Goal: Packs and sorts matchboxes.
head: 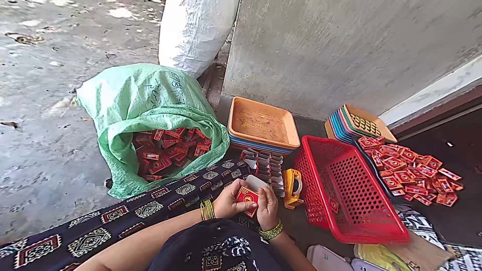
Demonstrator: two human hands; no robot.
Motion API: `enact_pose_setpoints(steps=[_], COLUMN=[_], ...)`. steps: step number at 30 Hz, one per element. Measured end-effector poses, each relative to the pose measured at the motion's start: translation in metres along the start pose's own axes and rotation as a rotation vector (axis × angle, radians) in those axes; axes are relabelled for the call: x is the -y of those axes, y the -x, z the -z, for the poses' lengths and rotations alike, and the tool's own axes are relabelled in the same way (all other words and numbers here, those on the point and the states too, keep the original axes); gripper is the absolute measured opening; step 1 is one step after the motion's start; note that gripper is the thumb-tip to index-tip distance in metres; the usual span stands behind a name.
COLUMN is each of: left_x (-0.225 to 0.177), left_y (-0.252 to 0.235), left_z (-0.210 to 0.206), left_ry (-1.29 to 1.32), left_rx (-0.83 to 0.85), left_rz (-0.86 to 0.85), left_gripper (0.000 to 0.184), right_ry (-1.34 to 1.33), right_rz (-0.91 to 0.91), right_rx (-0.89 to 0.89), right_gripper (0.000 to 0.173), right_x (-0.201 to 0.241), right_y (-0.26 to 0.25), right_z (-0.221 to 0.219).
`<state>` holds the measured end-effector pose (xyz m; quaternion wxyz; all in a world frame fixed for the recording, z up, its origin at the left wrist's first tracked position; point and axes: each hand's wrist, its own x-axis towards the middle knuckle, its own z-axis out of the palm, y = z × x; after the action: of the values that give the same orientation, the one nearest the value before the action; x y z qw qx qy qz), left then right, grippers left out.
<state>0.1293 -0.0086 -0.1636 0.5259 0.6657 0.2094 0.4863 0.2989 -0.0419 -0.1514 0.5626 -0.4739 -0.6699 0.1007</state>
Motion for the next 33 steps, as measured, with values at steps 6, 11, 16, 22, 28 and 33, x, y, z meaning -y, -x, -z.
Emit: enact_pose_setpoints(steps=[6,11,16,22,28,33], left_x=[0.001,-0.003,0.001,0.0,0.004,0.002], left_y=[-0.004,-0.004,-0.002,-0.001,0.001,-0.001], left_z=[-0.001,0.0,0.002,-0.001,0.0,0.001], left_ry=[0.077,0.064,0.02,0.08,0.102,0.135], left_rx=[-0.088,-0.024,0.039,-0.013,0.01,0.14], left_rz=[0.085,0.097,0.042,0.046,0.041,-0.013], left_gripper=[0.07,0.069,0.065,0.073,0.078,0.085], right_ry=[-0.421,-0.379,-0.311,-0.318,-0.202,-0.221], right_rz=[-0.103,-0.352,-0.509,-0.212,-0.14,-0.077], right_rx=[0.053,-0.07,0.071,0.298,0.353,0.4], right_gripper=[0.036,0.047,0.03,0.012,0.021,0.015], right_x=[0.011,0.012,0.013,0.009,0.014,0.006], right_y=[-0.017,-0.025,-0.032,-0.033,-0.032,-0.043], right_z=[0.014,0.021,0.03,0.038,0.041,0.059])
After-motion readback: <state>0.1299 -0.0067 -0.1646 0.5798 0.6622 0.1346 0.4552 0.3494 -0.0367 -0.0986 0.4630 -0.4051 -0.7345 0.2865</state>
